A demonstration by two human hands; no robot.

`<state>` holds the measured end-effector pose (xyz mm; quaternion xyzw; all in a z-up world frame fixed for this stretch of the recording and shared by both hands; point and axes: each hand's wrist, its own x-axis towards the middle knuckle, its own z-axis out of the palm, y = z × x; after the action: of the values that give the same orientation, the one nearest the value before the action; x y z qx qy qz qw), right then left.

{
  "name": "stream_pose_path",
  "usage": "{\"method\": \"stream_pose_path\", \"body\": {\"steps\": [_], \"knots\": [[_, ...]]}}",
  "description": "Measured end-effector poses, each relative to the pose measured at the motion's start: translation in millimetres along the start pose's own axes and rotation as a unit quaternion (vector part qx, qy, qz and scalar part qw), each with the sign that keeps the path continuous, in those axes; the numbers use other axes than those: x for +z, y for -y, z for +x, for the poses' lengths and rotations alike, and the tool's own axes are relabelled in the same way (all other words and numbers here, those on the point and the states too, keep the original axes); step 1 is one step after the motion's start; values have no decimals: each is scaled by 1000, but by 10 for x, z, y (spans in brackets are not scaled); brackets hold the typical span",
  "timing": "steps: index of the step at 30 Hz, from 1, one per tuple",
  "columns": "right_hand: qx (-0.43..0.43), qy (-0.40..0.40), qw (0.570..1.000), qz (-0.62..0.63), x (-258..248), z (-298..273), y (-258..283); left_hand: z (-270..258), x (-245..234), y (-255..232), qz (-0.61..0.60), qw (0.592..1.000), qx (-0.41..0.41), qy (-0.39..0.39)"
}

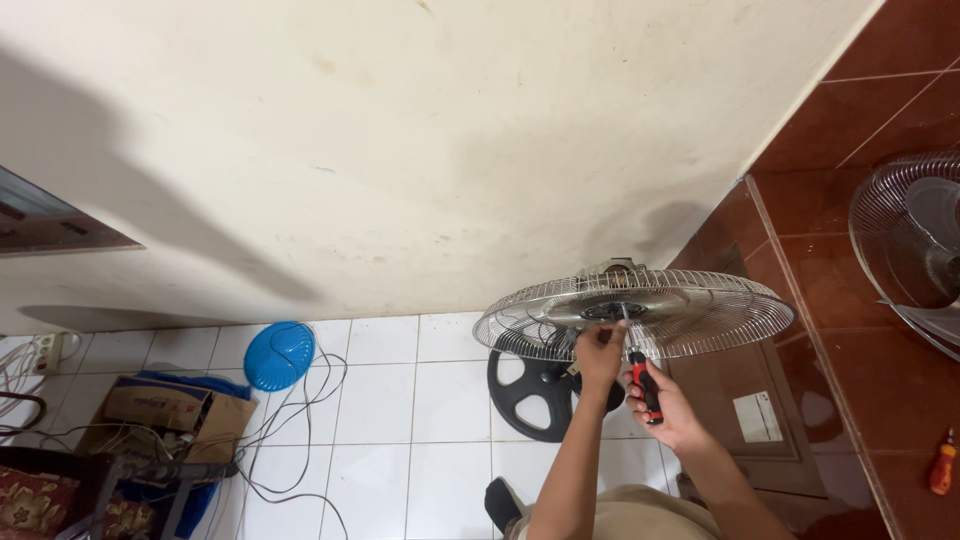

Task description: The person uses a screwdriver to tighten screws on the central hub of a standing fan. They repeatedly rotate the fan head to access different screw locations and continue tightening throughout the clip.

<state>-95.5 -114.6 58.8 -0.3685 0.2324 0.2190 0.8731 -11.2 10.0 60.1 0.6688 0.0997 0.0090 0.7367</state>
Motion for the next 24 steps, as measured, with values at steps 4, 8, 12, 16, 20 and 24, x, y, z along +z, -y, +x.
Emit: {"method": "stream_pose_path", "body": {"steps": [4,8,12,16,20,24], "knots": [[-2,-25,1000,-2,1,44,-4,-50,5,-165,62,997,14,40],[2,-61,998,-12,29,55,-6,-29,34,-101,54,997,0,57],[-3,-73,997,-23,57,24,-15,33,65,-3,49,997,-1,60],[-1,-75,997,-21,78,9,-2,58,90,19,11,997,-43,71],[-20,-32,999,-5,126,-40,4,60,68,-58,-6,995,-52,87],[-23,-3,1000,-13,221,-134,46,34,28,-175,-42,986,-113,112]]}}
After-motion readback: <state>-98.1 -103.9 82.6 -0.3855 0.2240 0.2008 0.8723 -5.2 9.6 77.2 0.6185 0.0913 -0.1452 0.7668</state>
